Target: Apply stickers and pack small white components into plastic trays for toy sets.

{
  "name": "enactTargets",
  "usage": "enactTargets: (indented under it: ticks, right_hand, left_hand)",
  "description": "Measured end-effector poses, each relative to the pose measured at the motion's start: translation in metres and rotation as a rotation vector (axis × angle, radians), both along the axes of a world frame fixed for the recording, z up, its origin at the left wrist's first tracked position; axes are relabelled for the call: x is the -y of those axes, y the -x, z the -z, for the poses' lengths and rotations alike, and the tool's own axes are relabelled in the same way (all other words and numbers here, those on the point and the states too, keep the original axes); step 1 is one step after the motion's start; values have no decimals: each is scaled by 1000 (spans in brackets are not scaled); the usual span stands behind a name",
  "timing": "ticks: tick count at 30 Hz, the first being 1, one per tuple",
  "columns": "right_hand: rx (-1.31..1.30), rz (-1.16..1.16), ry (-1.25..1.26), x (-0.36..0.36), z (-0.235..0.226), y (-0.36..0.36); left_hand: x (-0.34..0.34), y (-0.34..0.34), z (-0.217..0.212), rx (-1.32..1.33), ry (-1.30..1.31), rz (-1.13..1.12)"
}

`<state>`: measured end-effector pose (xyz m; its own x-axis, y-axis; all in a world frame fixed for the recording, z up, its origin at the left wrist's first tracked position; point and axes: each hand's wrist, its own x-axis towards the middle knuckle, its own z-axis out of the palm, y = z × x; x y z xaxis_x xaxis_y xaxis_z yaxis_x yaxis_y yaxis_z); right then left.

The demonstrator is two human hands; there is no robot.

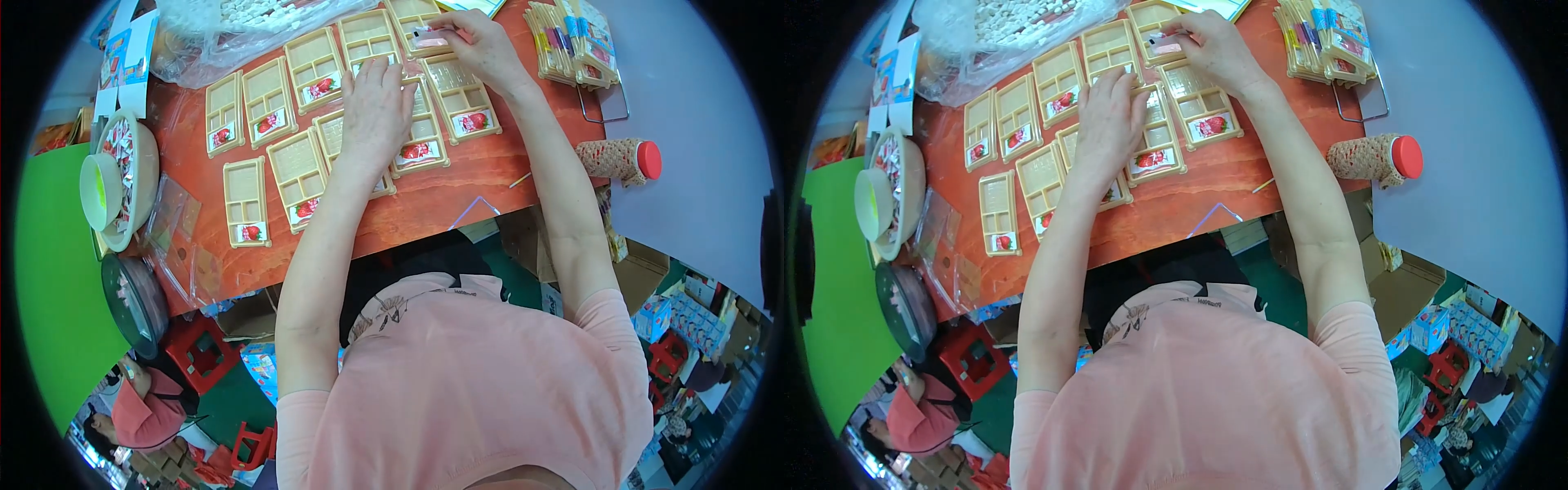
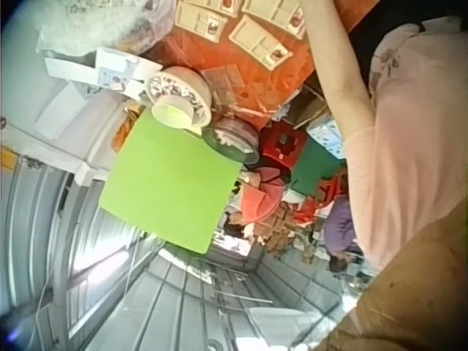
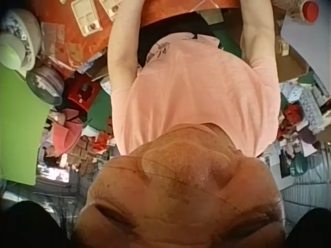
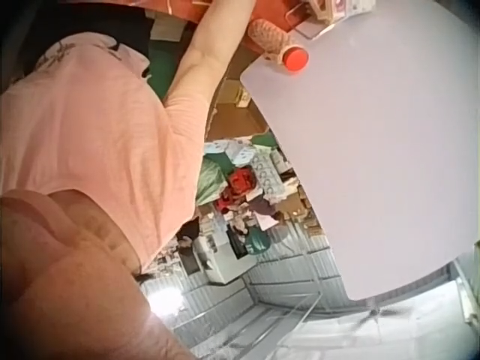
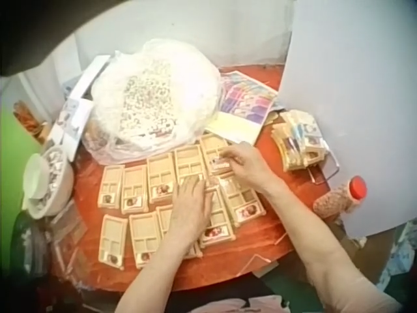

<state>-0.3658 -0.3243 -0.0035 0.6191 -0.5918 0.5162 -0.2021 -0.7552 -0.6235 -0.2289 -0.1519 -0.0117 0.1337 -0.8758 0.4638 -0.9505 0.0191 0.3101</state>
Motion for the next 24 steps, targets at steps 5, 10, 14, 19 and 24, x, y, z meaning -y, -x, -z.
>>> enactTargets:
  ticks: [5, 10, 14, 19, 24]
  right_hand:
    - [-280, -54, 409, 10, 1, 11]
    - [-326, -1, 706, -5, -1, 18]
    - [-262, 96, 546, -7, -2, 15]
    - [-454, 35, 454, -26, 7, -2]
    - [-414, 109, 404, -32, 6, -1]
  left_hand:
    - [-2, 1, -3, 25, -30, -16]
    - [-4, 3, -9, 31, -117, -24]
    - [-5, 5, -7, 9, -119, -21]
    - [-7, 6, 2, 68, -39, -69]
    - [-8, 7, -4, 63, -101, -66]
